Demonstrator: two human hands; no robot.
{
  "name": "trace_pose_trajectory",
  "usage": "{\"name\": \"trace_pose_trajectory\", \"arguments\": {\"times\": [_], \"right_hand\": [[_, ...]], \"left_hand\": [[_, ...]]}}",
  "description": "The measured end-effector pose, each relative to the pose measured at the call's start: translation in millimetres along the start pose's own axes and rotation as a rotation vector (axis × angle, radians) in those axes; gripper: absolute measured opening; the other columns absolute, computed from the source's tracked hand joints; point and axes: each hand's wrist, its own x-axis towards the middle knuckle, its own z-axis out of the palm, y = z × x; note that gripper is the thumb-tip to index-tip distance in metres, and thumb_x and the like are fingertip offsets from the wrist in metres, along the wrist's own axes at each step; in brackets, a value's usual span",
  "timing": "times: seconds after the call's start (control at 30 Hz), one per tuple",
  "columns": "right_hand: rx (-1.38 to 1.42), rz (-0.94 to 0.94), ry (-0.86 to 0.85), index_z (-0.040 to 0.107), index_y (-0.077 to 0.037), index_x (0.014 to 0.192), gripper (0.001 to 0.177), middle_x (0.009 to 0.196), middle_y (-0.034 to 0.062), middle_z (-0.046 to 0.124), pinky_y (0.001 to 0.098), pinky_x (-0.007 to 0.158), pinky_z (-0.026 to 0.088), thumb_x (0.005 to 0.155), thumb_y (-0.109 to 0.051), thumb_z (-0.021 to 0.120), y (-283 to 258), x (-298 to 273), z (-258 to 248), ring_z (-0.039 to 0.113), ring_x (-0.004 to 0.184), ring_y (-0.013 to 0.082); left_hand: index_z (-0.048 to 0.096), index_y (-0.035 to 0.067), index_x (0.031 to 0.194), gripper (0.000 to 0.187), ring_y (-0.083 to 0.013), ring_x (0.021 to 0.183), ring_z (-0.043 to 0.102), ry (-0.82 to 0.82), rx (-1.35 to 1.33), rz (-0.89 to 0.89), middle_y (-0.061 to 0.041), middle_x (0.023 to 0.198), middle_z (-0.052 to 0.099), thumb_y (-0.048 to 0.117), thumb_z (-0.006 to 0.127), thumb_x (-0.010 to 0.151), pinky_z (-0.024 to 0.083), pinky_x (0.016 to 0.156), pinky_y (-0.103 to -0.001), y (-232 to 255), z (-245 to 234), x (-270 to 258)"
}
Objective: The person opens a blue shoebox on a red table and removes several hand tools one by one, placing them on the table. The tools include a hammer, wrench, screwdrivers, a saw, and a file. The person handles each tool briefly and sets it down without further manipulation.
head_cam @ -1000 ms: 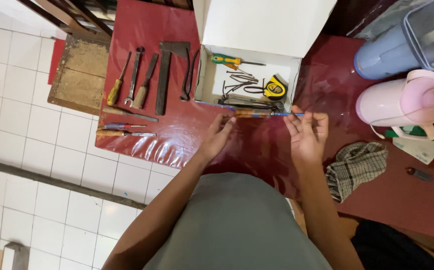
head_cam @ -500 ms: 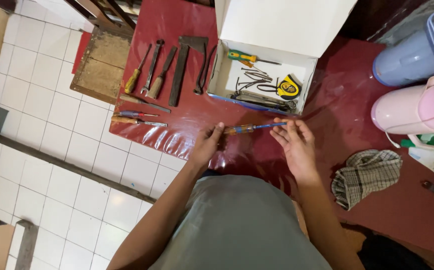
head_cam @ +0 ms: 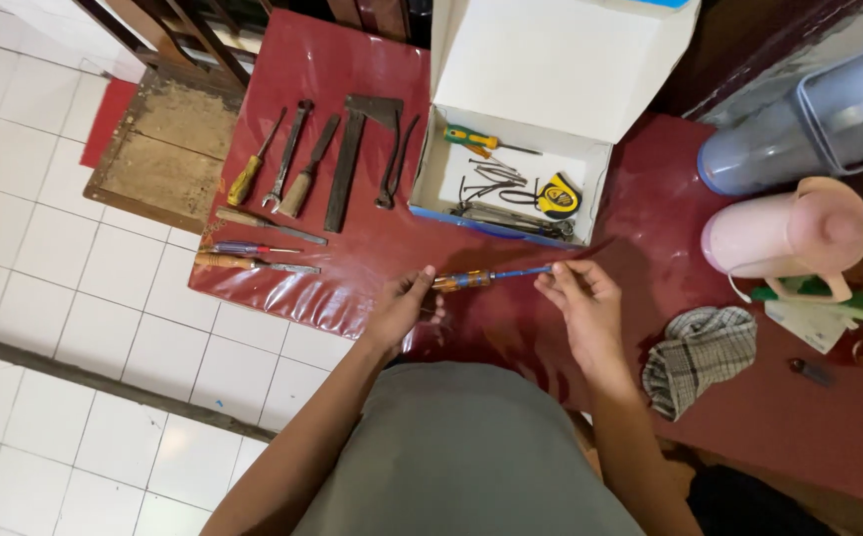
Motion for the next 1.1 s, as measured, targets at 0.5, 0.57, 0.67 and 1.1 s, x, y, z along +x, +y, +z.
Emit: {"name": "trace_pose_trajectory", "arguments": {"times": [0.5, 0.57, 0.67, 1.1], "right_hand": [[-0.115, 0.101, 0.027, 0.067, 0.005, 0.111, 0.015, 0.102, 0.0120, 0.070, 0.0404, 0.094, 0.062, 0.101, -0.004, 0.062, 40, -42, 113, 0.072, 0.095, 0.0222], [-0.128, 0.097, 0.020, 0.067, 0.005, 0.111, 0.014, 0.103, 0.0120, 0.070, 0.0408, 0.095, 0.062, 0.101, -0.003, 0.060, 47, -43, 123, 0.072, 0.095, 0.0223], [-0.146, 0.092, 0.023, 0.067, 0.005, 0.109, 0.013, 0.102, 0.0118, 0.070, 0.0409, 0.095, 0.062, 0.101, -0.001, 0.058, 56, -48, 133, 0.072, 0.096, 0.0223], [-0.070, 0.053, 0.189, 0.065, 0.005, 0.109, 0.013, 0.102, 0.0154, 0.069, 0.0424, 0.093, 0.064, 0.104, -0.004, 0.057, 94, -76, 150, 0.073, 0.094, 0.0255]], "left_hand": [[0.066, 0.005, 0.094, 0.039, -0.0140, 0.062, 0.065, 0.037, -0.045, 0.033, -0.004, 0.071, 0.064, 0.042, 0.057, 0.103, 0.051, 0.056, -0.028, 22, -126, -23], [0.067, 0.005, 0.094, 0.038, -0.0131, 0.063, 0.065, 0.036, -0.017, 0.052, -0.004, 0.071, 0.064, 0.041, 0.058, 0.103, 0.053, 0.057, -0.027, 29, -140, -25], [0.066, 0.004, 0.094, 0.038, -0.0122, 0.063, 0.066, 0.014, 0.029, 0.086, -0.004, 0.071, 0.064, 0.040, 0.058, 0.103, 0.056, 0.058, -0.026, 32, -155, -29], [0.065, -0.001, 0.088, 0.047, -0.0131, 0.060, 0.066, -0.140, 0.157, 0.102, -0.005, 0.069, 0.064, 0.041, 0.056, 0.107, 0.057, 0.057, -0.028, 30, -193, -7]]}}
